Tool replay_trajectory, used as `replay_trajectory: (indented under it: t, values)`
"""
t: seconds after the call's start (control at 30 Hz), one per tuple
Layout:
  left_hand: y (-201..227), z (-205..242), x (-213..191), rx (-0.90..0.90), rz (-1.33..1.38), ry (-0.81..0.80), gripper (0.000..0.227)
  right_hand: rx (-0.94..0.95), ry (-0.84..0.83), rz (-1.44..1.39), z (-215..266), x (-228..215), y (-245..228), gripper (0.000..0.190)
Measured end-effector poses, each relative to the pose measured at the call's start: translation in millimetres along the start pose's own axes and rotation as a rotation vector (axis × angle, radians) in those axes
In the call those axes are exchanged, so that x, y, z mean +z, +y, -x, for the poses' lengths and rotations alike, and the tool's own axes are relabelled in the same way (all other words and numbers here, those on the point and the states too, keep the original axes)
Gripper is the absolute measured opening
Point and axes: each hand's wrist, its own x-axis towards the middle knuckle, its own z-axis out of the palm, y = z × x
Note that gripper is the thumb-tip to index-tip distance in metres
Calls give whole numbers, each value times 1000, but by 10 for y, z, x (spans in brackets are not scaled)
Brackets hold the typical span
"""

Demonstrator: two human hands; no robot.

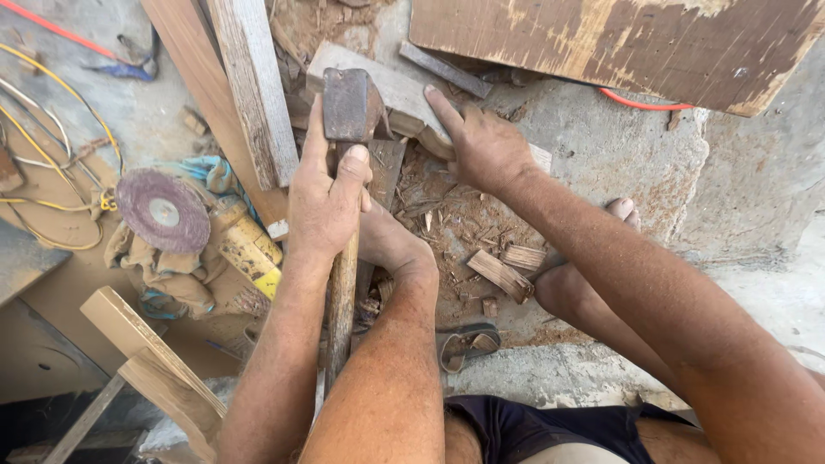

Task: The person uses an angle grinder to smooth and shape a piece of wood, then switches to a hammer to chip away at the wood's surface. The person alternates between grinding and hammering to refine the wood's shape.

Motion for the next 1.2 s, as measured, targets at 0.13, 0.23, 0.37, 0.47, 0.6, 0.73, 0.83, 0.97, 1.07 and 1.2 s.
replay_trajectory:
  t: [0.13,0.23,0.37,0.47,0.6,0.73,0.83,0.97,1.07,1.2]
  values:
    - [103,38,-76,142,-101,-59,72,-61,19,5,27,2,-20,109]
    - [42,30,-38,214,-115,-89,69,-90,82,6,14,15,78,111]
    - [-35,-100,111,461,-489,-48,63,-99,119,-36,11,51,108,111]
    - [84,-147,166,246,-441,-35,67,-110,145,-28,12,50,107,104]
    - [406,84,59,191,-167,-88,68,-111,132,-39,-6,56,139,111]
    - [558,255,30,291,-292,-126,62,-117,103,19,-27,98,86,106]
    - [427,-101,264,217,-379,-127,67,-98,90,12,-66,81,159,104]
    - [371,-116,257,202,-417,-103,67,-142,190,-18,-58,120,122,106]
    - [553,199,111,322,-379,-105,60,-126,172,-25,-37,112,168,108]
    - [645,210,162,435,-409,-117,59,-107,151,15,-83,89,179,99]
